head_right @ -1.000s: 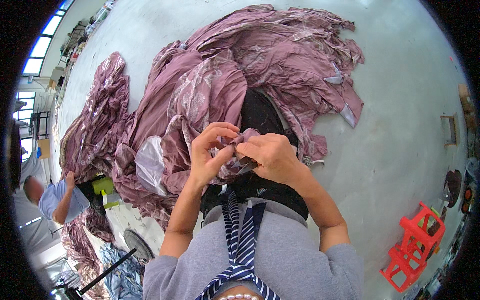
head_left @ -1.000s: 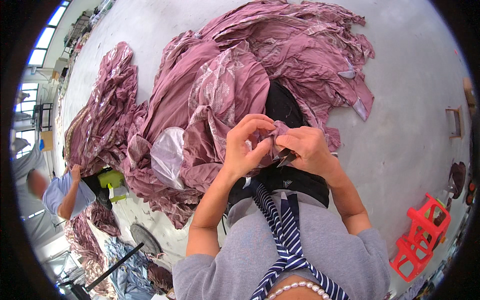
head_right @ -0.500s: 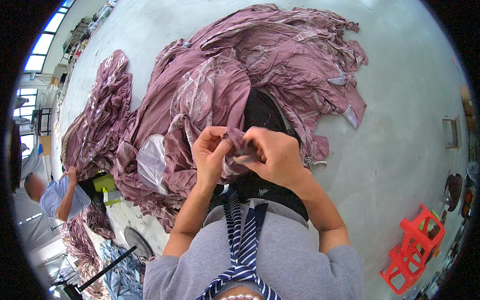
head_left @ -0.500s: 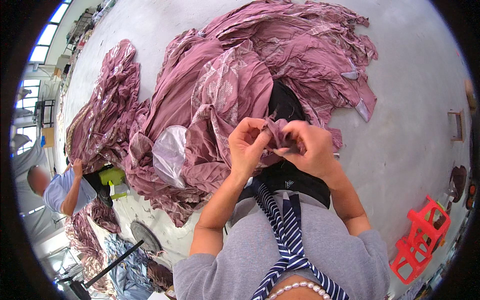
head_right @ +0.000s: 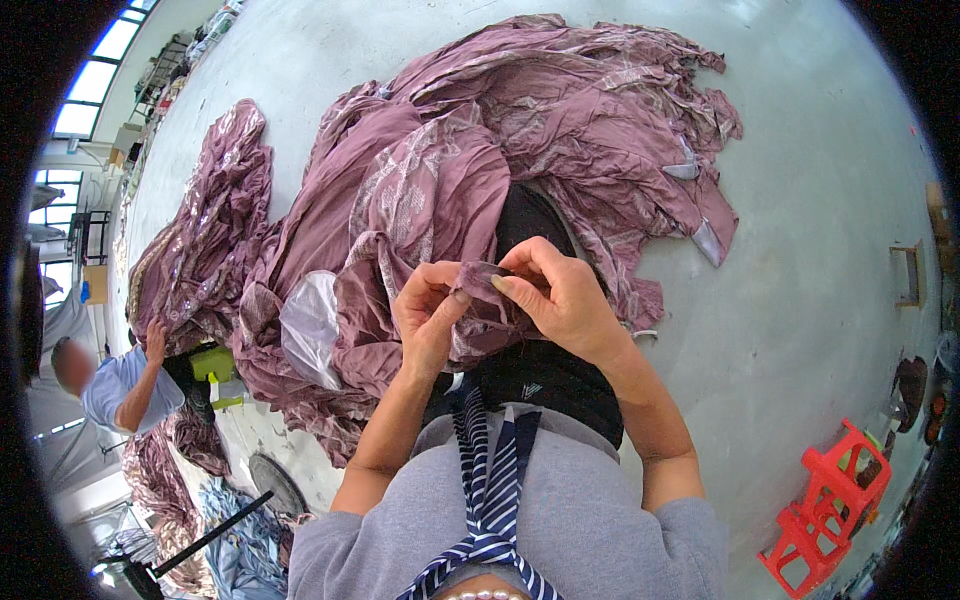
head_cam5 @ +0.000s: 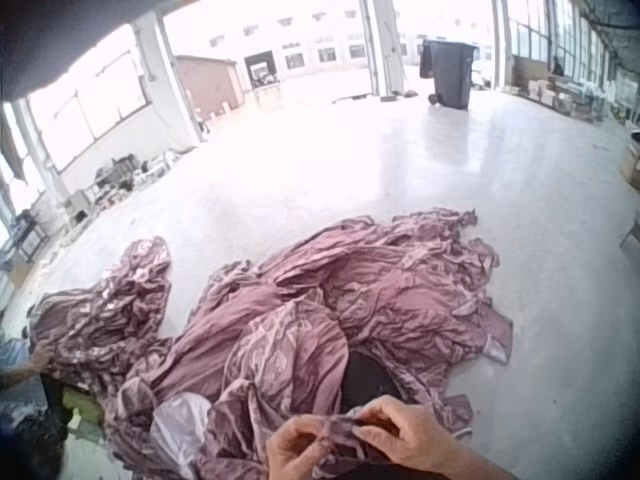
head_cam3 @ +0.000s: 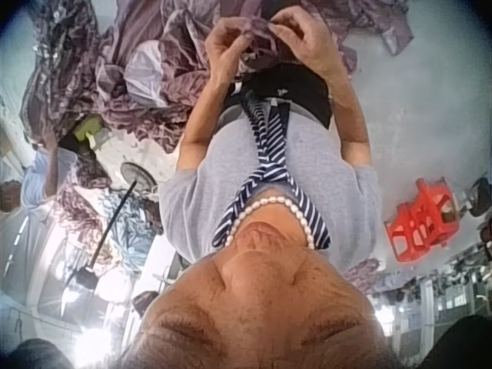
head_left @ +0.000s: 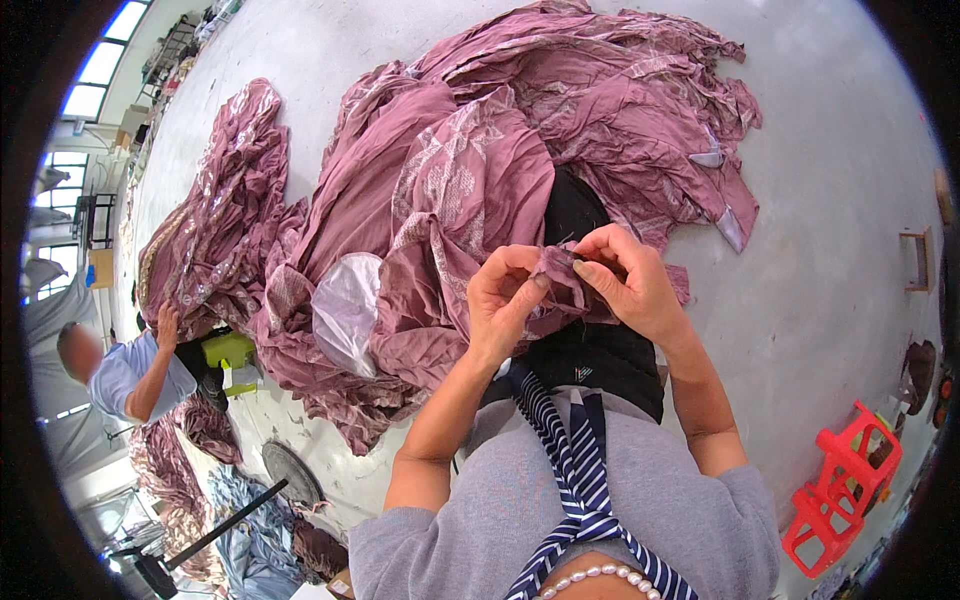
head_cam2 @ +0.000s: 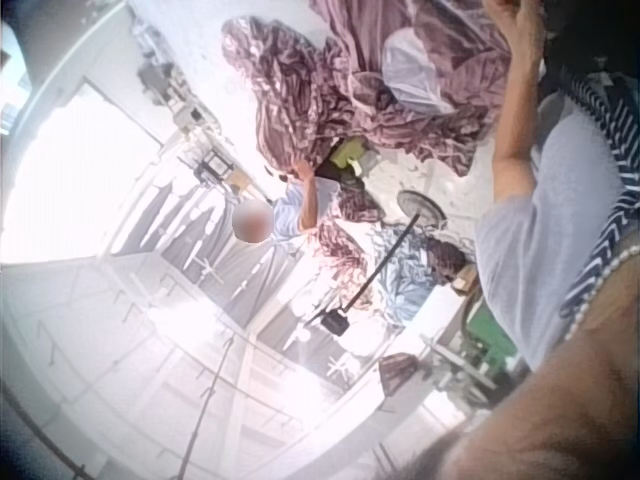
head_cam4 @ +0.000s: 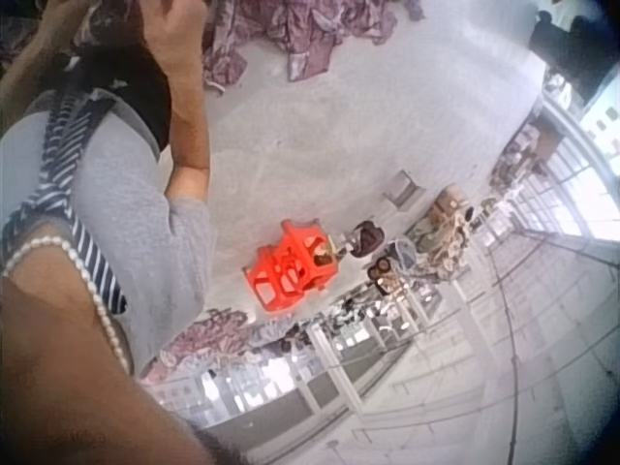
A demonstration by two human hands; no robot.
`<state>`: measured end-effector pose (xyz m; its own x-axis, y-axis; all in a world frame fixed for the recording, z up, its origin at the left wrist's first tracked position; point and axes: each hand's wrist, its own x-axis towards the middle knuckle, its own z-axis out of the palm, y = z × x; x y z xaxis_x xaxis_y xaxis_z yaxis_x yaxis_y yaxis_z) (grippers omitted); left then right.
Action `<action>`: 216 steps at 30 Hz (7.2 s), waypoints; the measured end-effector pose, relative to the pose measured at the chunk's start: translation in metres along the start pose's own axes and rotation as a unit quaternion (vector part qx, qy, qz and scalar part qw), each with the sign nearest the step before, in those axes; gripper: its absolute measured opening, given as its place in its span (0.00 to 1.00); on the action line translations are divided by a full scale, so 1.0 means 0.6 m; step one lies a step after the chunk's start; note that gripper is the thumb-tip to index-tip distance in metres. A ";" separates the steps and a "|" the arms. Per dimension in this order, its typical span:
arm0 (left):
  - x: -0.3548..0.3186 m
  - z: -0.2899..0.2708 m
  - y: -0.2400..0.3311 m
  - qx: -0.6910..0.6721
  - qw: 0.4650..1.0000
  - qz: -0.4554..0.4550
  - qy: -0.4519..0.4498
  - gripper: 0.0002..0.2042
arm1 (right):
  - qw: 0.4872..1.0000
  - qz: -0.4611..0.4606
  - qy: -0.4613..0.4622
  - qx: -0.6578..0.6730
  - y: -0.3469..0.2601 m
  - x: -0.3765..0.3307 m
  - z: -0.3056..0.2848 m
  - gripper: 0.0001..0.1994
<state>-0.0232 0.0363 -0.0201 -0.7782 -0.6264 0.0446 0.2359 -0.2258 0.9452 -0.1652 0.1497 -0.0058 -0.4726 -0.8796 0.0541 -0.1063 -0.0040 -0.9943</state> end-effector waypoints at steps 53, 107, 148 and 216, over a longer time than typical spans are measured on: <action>0.043 0.004 0.044 0.033 0.973 -0.199 -0.113 0.09 | 0.994 -0.010 -0.006 -0.106 -0.030 0.003 -0.073 0.12; 0.062 0.000 0.059 0.061 0.954 -0.252 -0.153 0.09 | 0.923 -0.262 -0.005 -0.282 -0.009 0.027 -0.068 0.13; 0.077 -0.109 -0.006 -0.171 0.950 -0.226 0.135 0.09 | 0.955 0.126 0.125 0.237 0.111 -0.066 -0.022 0.15; 0.168 -0.241 -0.093 0.754 0.633 0.091 0.150 0.22 | 0.833 0.270 0.319 -0.362 0.691 0.145 -0.365 0.09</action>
<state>-0.0309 -0.1223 -0.1149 -0.6194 -0.7038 0.3478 -0.6940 0.6980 0.1767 -0.4417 0.1759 -0.3932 -0.9669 -0.2274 -0.1161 -0.1180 0.8012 -0.5866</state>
